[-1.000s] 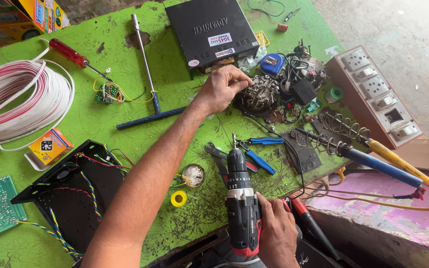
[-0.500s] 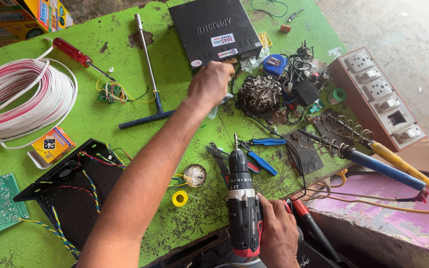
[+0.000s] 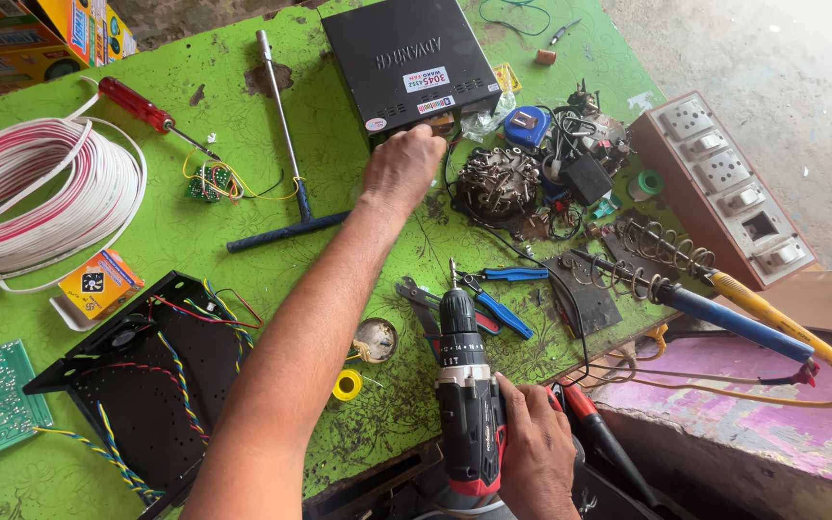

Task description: The person strips and twists colored wires, then uses a soldering iron to attach them to a small circuit board. They continue by connecting additional wires and handling a black electronic device, likely a car stereo, before picking up a power drill.

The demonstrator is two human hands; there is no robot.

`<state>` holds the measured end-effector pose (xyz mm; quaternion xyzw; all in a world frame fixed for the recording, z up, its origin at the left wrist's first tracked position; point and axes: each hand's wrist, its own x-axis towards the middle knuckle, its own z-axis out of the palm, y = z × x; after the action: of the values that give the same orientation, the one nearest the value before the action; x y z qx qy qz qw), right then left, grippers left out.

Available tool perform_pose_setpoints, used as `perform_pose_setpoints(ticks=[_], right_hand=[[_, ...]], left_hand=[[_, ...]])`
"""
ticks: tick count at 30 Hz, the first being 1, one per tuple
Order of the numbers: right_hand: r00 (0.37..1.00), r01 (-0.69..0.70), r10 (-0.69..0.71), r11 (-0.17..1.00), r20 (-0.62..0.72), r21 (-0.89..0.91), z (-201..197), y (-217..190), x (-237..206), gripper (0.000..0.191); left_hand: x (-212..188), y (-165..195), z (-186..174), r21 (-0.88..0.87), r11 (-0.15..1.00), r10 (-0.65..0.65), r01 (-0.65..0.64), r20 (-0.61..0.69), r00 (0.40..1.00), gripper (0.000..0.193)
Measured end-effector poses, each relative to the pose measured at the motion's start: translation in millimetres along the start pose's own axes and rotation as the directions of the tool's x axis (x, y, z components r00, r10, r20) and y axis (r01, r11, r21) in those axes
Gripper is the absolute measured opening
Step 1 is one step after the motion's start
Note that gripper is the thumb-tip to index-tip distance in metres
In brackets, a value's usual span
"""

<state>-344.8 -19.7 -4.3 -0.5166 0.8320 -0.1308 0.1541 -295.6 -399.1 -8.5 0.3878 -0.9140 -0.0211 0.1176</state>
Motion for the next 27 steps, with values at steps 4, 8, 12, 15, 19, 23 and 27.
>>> perform_pose_setpoints(ticks=[4,8,12,15,19,23,27], right_hand=[[0.998,0.051,-0.05,0.999,-0.032,0.015,-0.4,0.1,-0.2,0.063],[0.996,0.073,-0.072,0.997,-0.053,0.017,-0.4,1.3,0.6,0.062],[0.985,0.142,-0.136,0.989,-0.106,0.05,-0.3,2.5,0.0,0.06],[0.983,0.147,-0.141,0.988,-0.122,0.04,-1.1,0.4,-1.6,0.059],[0.965,0.187,-0.177,0.982,-0.193,0.034,-6.4,-6.5,-3.8,0.056],[0.973,0.171,-0.172,0.985,-0.156,-0.021,-14.4,-14.5,-4.3,0.054],[0.983,0.138,-0.143,0.989,-0.112,-0.054,-18.9,-20.3,-7.7,0.055]], left_hand=[[-1.6,-7.3,-5.1,0.095,0.995,0.03,-0.031,0.006,1.0,0.015],[-9.9,-8.8,-15.1,-0.229,0.972,-0.047,0.045,-0.003,0.999,0.016],[-33.3,-3.8,-39.8,-0.933,0.333,-0.157,0.136,0.087,0.984,0.022],[-68.4,3.4,-74.7,-0.982,-0.044,-0.013,0.185,0.186,0.982,0.027],[-148.5,21.6,-126.8,-0.888,-0.288,0.11,0.359,0.342,0.933,0.027],[-227.3,55.8,-149.3,-0.81,-0.511,0.058,0.289,0.302,0.951,0.025],[-274.1,86.2,-142.0,-0.653,-0.725,-0.102,0.219,0.416,0.904,0.026]])
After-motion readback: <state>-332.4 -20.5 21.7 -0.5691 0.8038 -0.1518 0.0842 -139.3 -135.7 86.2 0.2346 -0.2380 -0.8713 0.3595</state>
